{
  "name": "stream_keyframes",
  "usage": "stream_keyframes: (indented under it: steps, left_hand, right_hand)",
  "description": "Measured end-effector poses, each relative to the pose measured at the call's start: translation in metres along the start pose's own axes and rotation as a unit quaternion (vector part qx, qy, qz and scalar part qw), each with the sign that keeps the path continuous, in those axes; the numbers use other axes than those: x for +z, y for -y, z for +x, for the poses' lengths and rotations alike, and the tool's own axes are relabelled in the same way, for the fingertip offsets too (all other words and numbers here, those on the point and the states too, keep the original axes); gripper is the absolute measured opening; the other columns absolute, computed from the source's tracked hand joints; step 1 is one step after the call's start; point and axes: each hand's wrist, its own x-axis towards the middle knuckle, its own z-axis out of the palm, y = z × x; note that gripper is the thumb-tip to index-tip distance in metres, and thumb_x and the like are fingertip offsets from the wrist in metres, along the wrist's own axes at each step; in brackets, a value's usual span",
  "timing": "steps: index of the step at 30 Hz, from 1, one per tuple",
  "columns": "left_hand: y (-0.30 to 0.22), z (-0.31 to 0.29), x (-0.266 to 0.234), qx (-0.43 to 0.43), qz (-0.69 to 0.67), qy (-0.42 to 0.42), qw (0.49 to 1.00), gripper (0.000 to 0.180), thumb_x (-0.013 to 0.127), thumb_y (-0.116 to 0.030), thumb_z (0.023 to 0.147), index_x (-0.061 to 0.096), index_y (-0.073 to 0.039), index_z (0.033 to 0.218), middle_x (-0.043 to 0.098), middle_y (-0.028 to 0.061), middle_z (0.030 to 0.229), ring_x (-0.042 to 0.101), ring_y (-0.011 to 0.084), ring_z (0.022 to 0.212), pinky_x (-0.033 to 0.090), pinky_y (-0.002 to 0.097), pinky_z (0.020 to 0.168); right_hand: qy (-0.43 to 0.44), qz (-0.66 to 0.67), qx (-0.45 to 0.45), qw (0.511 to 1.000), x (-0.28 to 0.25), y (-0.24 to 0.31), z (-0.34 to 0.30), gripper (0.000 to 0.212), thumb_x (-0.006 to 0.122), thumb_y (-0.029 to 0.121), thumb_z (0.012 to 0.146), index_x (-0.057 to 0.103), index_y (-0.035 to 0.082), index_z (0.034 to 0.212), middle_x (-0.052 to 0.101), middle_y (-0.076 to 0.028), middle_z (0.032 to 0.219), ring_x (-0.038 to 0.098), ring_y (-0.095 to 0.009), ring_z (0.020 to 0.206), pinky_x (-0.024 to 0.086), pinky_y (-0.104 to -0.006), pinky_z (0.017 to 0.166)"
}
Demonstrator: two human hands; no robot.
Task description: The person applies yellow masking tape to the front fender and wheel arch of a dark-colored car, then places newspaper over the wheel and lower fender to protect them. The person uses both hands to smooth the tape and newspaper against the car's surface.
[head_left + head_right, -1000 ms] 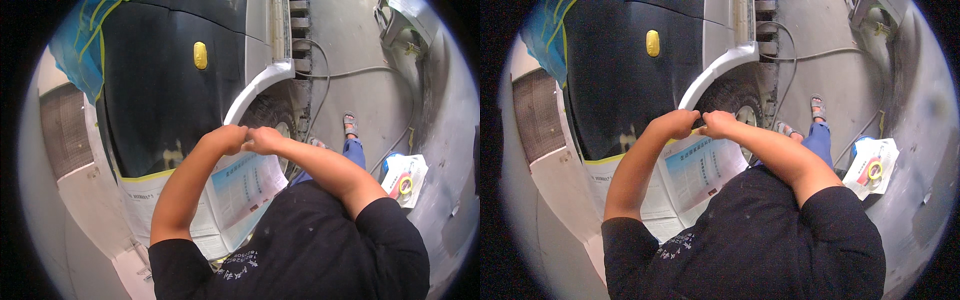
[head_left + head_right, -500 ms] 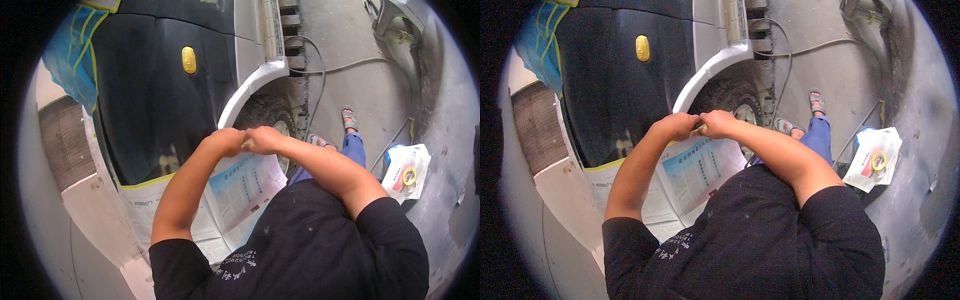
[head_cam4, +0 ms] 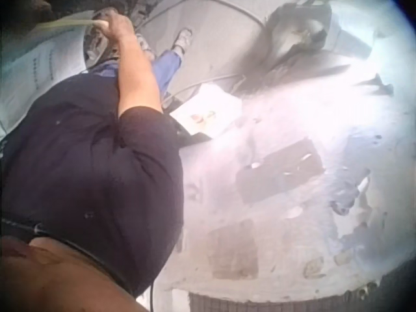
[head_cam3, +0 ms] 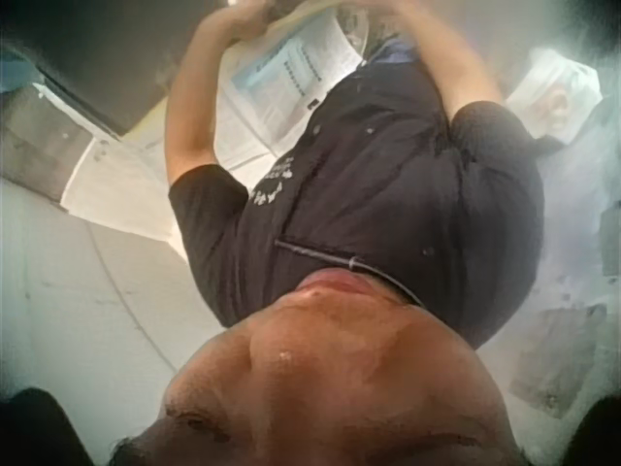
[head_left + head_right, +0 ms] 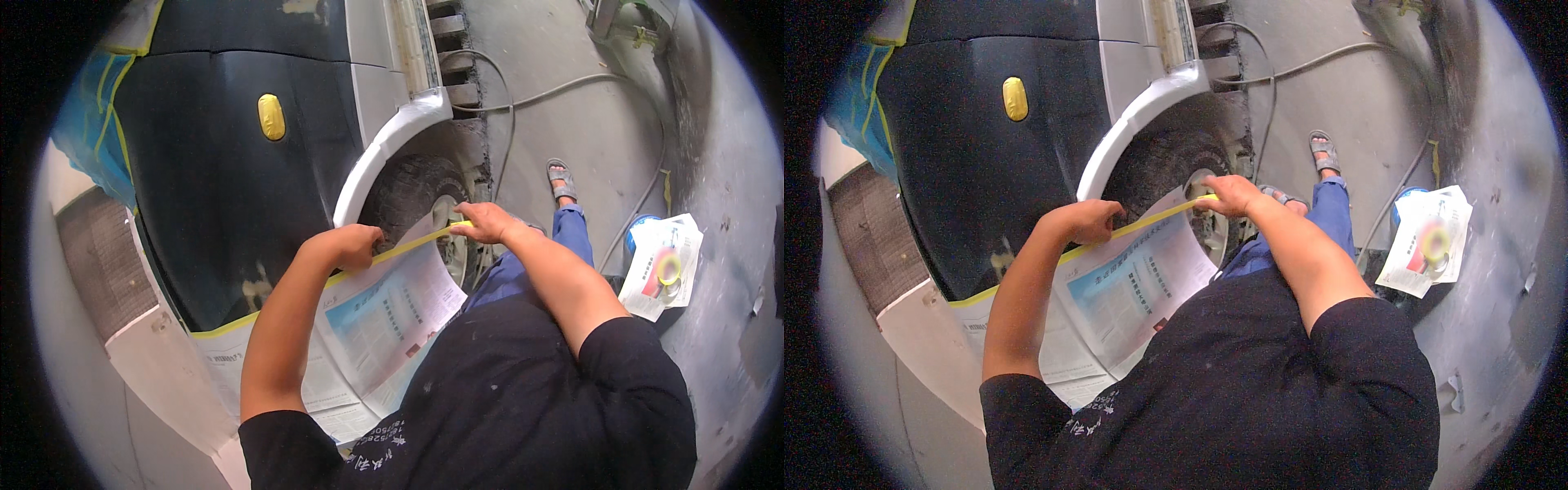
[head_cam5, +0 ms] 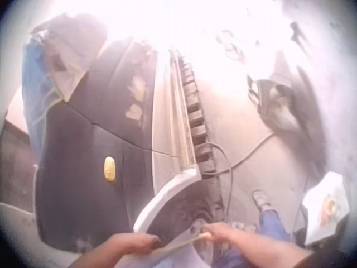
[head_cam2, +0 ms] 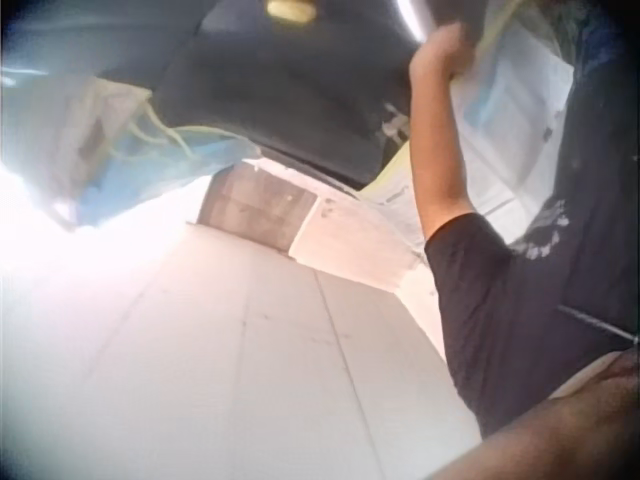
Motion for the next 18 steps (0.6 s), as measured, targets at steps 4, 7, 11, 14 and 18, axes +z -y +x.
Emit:
stream_keyframes:
  steps: [4, 7, 11, 14, 18]
  left_hand:
    - [-0.001, 0.016, -0.001, 0.011, -0.011, 0.017, 1.0, 0.056, 0.063, -0.009, 0.078, 0.054, -0.004, 0.133, 0.068, 0.0149, 0.107, 0.066, 0.0286, 0.101, 0.052, 0.0372, 0.087]
    - [0.0, 0.042, 0.005, 0.018, -0.024, 0.016, 0.999, 0.053, 0.065, -0.011, 0.075, 0.059, -0.004, 0.128, 0.068, 0.0158, 0.109, 0.065, 0.0291, 0.103, 0.052, 0.0381, 0.089]
    - [-0.004, 0.07, 0.005, 0.02, -0.043, 0.046, 0.998, 0.05, 0.067, -0.013, 0.073, 0.064, -0.004, 0.122, 0.069, 0.0156, 0.11, 0.065, 0.0288, 0.103, 0.051, 0.0386, 0.091]
    - [-0.003, 0.087, 0.004, 0.009, -0.066, 0.069, 0.995, 0.05, 0.068, -0.012, 0.073, 0.064, -0.004, 0.122, 0.069, 0.015, 0.11, 0.065, 0.0276, 0.103, 0.05, 0.0378, 0.092]
    - [-0.004, 0.101, 0.003, 0.007, -0.096, 0.089, 0.991, 0.051, 0.068, -0.012, 0.073, 0.064, -0.004, 0.124, 0.069, 0.0145, 0.11, 0.066, 0.0258, 0.101, 0.05, 0.037, 0.092]
  right_hand:
    - [-0.04, 0.002, 0.02, 0.999, 0.011, -0.014, 0.007, 0.06, 0.059, 0.056, 0.089, 0.055, 0.003, 0.117, 0.066, -0.023, 0.109, 0.061, -0.041, 0.105, 0.049, -0.0488, 0.088]
    - [-0.04, -0.006, 0.04, 0.998, 0.016, -0.008, 0.015, 0.057, 0.059, 0.054, 0.089, 0.055, 0.003, 0.114, 0.066, -0.023, 0.109, 0.061, -0.04, 0.105, 0.049, -0.0486, 0.089]
    - [-0.023, -0.008, 0.063, 0.998, 0.016, 0.001, 0.022, 0.053, 0.06, 0.051, 0.089, 0.056, 0.002, 0.11, 0.066, -0.023, 0.107, 0.062, -0.04, 0.104, 0.049, -0.0486, 0.088]
    - [-0.015, -0.01, 0.067, 0.998, 0.016, 0.004, 0.025, 0.05, 0.059, 0.05, 0.09, 0.057, 0.003, 0.106, 0.067, -0.022, 0.106, 0.063, -0.04, 0.102, 0.049, -0.0486, 0.087]
    - [-0.013, -0.007, 0.068, 0.998, 0.015, 0.006, 0.027, 0.05, 0.059, 0.05, 0.09, 0.058, 0.003, 0.106, 0.067, -0.021, 0.106, 0.063, -0.039, 0.101, 0.049, -0.0484, 0.087]
